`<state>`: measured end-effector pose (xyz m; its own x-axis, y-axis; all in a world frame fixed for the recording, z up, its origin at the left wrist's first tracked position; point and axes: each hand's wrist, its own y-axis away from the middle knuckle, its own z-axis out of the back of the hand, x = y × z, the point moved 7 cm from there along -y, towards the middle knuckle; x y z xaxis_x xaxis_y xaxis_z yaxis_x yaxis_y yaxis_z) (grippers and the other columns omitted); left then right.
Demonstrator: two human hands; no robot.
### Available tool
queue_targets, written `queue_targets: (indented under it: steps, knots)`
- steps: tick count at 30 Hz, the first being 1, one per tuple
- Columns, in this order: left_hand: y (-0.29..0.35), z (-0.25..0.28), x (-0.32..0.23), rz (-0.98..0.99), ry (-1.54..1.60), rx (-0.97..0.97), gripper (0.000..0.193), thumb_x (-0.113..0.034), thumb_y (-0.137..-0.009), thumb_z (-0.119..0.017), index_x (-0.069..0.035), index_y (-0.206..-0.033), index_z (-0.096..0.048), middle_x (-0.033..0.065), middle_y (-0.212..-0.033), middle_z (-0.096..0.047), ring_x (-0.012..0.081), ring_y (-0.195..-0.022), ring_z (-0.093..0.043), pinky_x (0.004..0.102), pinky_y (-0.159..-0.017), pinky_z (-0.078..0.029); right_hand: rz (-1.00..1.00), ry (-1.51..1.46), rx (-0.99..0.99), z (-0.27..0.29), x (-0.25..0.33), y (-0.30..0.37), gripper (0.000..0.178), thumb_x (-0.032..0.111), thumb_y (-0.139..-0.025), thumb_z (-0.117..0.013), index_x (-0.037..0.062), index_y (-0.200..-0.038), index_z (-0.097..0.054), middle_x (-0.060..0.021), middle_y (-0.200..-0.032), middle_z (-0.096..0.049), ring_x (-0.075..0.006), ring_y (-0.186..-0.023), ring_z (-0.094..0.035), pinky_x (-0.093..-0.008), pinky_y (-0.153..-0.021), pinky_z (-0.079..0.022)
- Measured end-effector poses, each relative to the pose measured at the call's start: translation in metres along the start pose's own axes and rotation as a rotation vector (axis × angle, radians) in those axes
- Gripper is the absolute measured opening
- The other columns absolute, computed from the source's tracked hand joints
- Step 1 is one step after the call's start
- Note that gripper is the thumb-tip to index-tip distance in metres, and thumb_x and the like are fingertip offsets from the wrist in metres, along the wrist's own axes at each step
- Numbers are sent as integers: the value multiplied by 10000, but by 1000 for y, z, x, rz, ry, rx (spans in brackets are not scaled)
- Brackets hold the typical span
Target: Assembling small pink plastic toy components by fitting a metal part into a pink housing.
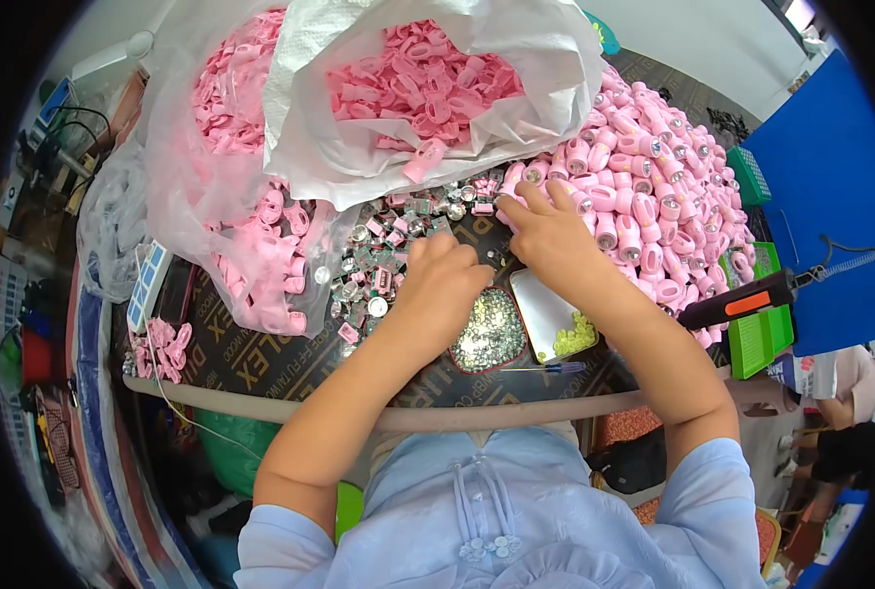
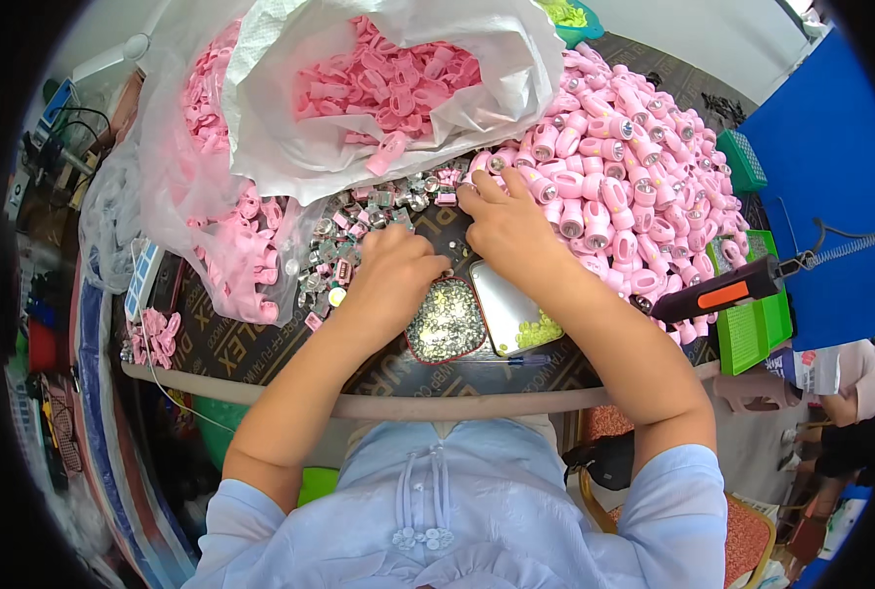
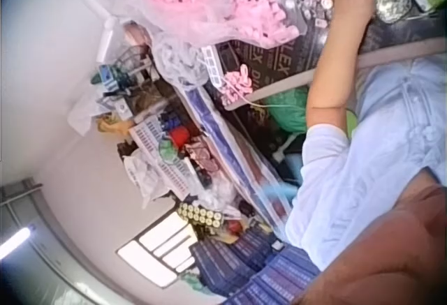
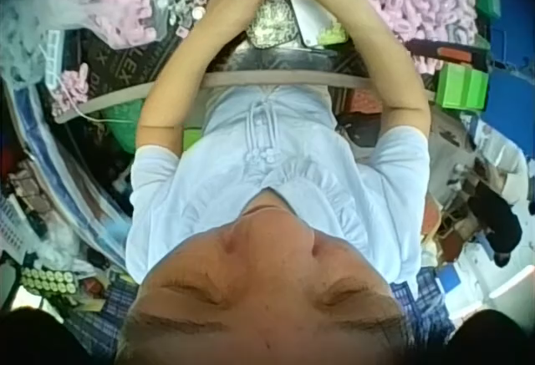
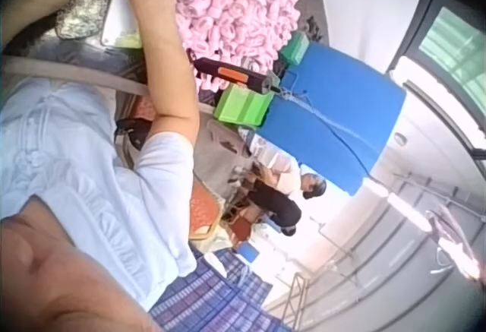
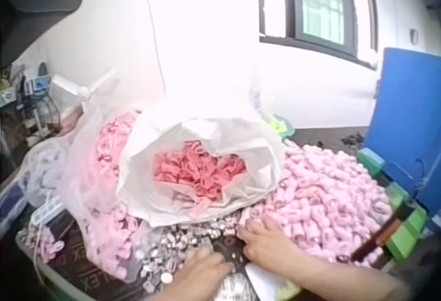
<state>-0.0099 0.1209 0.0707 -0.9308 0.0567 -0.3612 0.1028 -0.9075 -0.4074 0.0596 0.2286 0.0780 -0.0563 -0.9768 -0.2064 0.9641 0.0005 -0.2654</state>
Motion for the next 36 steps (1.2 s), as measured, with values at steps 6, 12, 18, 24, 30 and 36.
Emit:
queue_targets:
  steps: [6,12,18,24,30,36]
  knots:
    - [-17,-28,-3,-133,-135,219,200,-126,-808,-588,-125,-866,-779,21,-828,-649,219,-954,-555,411,-867,-360,-13,-18,-37,-7,-20,7,117,178,-717,-680,107,-738,-771,-47,-1199,-629,-291,-1232,-503,-489,-1063,-361]
    - [-18,-29,5,-129,-98,109,75,-96,-778,-640,-99,-807,-710,33,-846,-645,228,-939,-567,421,-858,-363,-108,-68,29,-2,-38,10,119,195,-736,-681,120,-743,-774,-55,-1225,-628,-290,-1253,-499,-523,-1084,-347]
    - [-27,-34,8,-158,-16,79,42,-88,-782,-641,-75,-795,-679,55,-836,-634,242,-911,-589,421,-876,-373,-128,-29,14,-18,-28,15,94,143,-671,-724,111,-744,-775,-79,-1330,-599,-329,-1304,-462,-544,-1076,-347]
    - [-12,-28,4,-172,-46,137,56,-96,-801,-626,-81,-789,-678,47,-820,-639,239,-901,-593,442,-924,-366,-102,-222,-32,-16,-8,15,73,139,-699,-710,107,-744,-758,-63,-1383,-559,-346,-1331,-434,-577,-1065,-326]
    - [-9,-8,16,-30,89,108,77,-125,-793,-726,-114,-868,-713,34,-860,-676,236,-958,-605,444,-926,-356,-52,-335,-64,-13,8,8,115,137,-683,-745,120,-795,-767,-55,-1339,-591,-337,-1330,-440,-539,-1031,-351]
    - [7,50,52,110,99,-122,133,-72,-779,-745,-97,-904,-711,33,-874,-699,257,-918,-623,427,-894,-405,-113,-472,-173,3,-1,6,266,59,-673,-795,116,-932,-772,-44,-1300,-626,-330,-1272,-492,-475,-1016,-401]
